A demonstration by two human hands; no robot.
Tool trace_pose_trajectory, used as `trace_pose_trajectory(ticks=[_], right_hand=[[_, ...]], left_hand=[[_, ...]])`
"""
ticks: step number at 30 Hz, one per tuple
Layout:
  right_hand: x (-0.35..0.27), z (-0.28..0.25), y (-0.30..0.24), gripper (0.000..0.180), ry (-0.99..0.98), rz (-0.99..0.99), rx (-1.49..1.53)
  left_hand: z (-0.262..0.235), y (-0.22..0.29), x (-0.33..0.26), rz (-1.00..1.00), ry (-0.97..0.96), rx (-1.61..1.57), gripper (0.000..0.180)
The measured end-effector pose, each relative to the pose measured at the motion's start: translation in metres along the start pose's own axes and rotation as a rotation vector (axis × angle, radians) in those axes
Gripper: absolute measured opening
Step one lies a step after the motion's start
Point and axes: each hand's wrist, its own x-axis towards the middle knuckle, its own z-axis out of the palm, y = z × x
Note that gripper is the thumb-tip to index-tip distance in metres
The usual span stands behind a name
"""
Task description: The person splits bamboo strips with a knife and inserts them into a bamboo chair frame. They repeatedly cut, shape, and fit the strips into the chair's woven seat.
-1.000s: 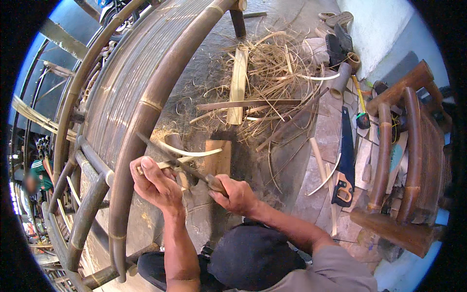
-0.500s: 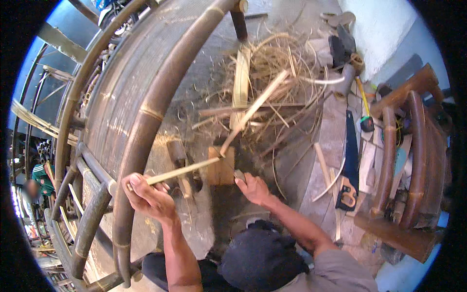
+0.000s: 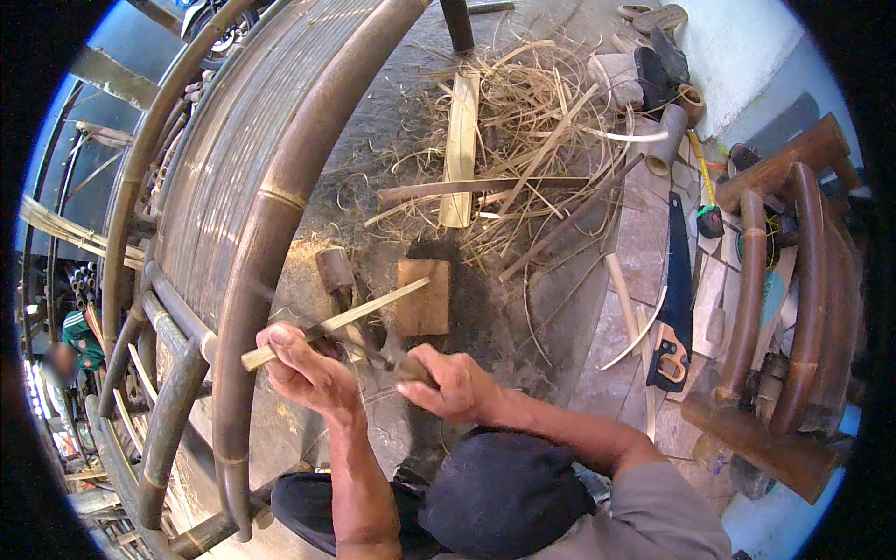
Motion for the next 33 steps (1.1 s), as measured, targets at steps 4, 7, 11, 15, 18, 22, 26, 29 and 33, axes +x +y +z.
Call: trace_pose_trajectory(ticks=[4,7,11,15,18,22,26,29,33], right_hand=[[0.012,-0.013,0.051,0.048,-0.009,0.36,-0.324],[0.008,-0.011,0.078,0.048,0.022,0.242,-0.374],[0.0,-0.011,0.078,0.048,-0.05,0.106,-0.137],[0.0,-0.021,0.08,0.052,-0.071,0.365,-0.272],[-0.006,-0.025,0.101,0.053,-0.069,0.336,-0.301],[-0.019,-0.02,0.125,0.051,0.001,0.396,-0.359],[-0.023,-0.03,0.117,0.056,-0.009,0.437,-0.372],[-0.011,-0.045,0.081,0.056,-0.025,0.396,-0.405],[-0.008,-0.043,0.004,0.048,-0.081,0.105,-0.131]], left_hand=[[-0.006,-0.004,0.003,-0.342,-0.002,-0.28,0.036],[-0.007,-0.005,0.004,-0.318,0.025,-0.298,0.035],[-0.004,-0.006,0.005,-0.325,-0.018,-0.334,0.033],[-0.006,-0.005,0.005,-0.322,-0.005,-0.328,0.032],[-0.006,-0.005,0.005,-0.34,-0.007,-0.332,0.032],[-0.007,-0.004,0.004,-0.295,-0.042,-0.301,0.033],[-0.006,-0.005,0.003,-0.327,-0.047,-0.363,0.031],[-0.007,-0.005,0.004,-0.304,-0.067,-0.446,0.028],[-0.009,-0.005,0.003,-0.222,-0.188,-0.415,0.032]])
